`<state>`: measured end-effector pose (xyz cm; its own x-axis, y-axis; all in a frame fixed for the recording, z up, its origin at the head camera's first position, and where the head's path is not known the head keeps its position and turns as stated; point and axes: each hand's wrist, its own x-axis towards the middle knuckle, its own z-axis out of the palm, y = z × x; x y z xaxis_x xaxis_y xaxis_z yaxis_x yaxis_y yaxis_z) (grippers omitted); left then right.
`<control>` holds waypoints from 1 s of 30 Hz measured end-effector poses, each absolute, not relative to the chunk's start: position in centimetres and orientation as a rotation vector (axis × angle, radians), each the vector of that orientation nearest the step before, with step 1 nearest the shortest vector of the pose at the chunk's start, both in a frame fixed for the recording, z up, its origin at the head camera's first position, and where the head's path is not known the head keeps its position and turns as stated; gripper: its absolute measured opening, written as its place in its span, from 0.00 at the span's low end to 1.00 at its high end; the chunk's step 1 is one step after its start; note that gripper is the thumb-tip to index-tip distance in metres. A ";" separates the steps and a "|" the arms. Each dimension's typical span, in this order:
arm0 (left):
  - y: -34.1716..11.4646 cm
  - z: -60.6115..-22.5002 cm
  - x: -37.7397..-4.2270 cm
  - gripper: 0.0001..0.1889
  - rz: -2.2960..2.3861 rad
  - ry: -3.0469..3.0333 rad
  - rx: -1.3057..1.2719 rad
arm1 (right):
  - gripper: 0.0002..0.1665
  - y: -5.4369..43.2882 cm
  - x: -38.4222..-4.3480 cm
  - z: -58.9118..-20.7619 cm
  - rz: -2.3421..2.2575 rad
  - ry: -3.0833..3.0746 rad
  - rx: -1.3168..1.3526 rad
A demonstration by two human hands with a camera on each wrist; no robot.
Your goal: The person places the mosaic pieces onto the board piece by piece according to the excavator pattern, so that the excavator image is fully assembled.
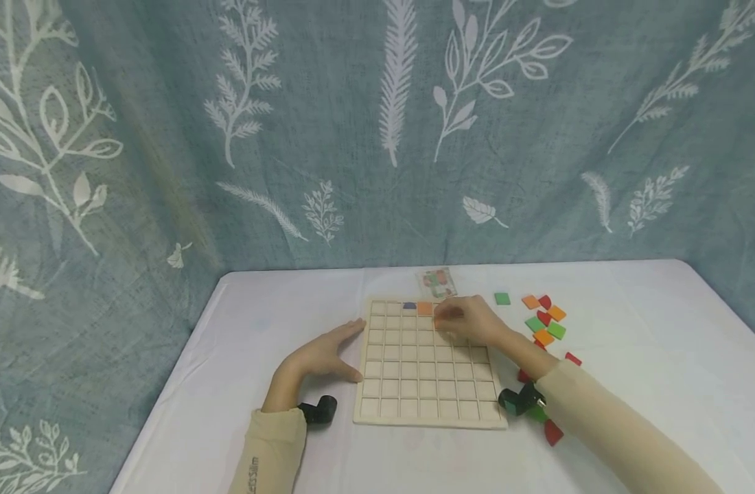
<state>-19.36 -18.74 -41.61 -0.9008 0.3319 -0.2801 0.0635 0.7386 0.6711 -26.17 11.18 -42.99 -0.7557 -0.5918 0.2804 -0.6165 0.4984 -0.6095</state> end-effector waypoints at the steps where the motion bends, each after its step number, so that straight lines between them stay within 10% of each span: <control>1: -18.7 -41.6 -19.3 0.53 0.965 2.554 0.306 | 0.08 11.3 -26.0 -43.0 1.128 -2.684 1.074; 30: -18.8 -41.6 -19.5 0.52 0.962 2.542 0.349 | 0.13 23.5 -24.5 -40.8 0.977 -3.012 0.616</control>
